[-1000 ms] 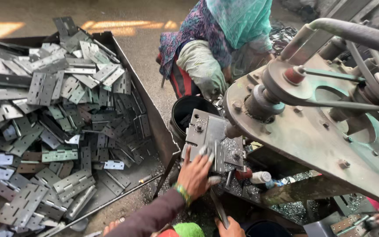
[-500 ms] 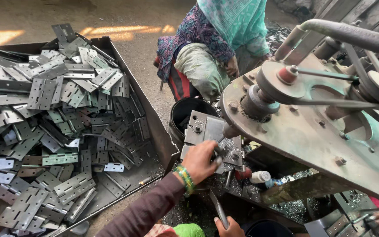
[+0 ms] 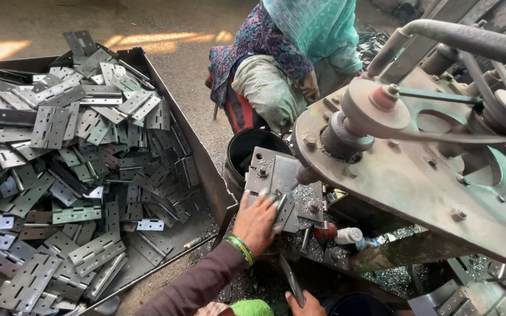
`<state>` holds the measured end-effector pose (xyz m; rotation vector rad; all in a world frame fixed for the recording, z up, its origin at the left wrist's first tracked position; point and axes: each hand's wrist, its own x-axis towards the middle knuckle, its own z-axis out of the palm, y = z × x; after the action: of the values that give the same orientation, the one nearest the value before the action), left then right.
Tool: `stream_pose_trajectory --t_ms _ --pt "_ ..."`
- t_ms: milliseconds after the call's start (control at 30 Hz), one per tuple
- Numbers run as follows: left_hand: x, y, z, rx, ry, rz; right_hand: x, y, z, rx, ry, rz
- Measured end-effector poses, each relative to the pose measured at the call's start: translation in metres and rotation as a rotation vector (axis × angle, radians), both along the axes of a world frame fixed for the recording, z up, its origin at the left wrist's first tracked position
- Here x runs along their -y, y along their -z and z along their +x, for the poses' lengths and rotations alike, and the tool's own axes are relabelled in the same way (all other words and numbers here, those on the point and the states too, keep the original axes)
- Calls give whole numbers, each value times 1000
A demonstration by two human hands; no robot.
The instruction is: The person repeatedly picks metal hinges from a bin, places them on a grinding machine, and operates a lever to grind the edges. The person handles the hinges one at a time and returns them to the bin after processing.
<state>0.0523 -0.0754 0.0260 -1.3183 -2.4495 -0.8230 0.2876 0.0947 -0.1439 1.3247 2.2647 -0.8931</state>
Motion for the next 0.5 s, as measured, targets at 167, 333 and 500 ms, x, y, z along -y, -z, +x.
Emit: stream_pose_trajectory --t_ms 167,333,500 --pt "-5 7 9 84 -5 -261 13 -72 -24 44 -158 164" --pt "-30 2 -1 116 -44 -286 36 -115 -32 94 -116 226" --pt "-36 8 -9 114 -46 -301 63 -60 -18 75 40 341"
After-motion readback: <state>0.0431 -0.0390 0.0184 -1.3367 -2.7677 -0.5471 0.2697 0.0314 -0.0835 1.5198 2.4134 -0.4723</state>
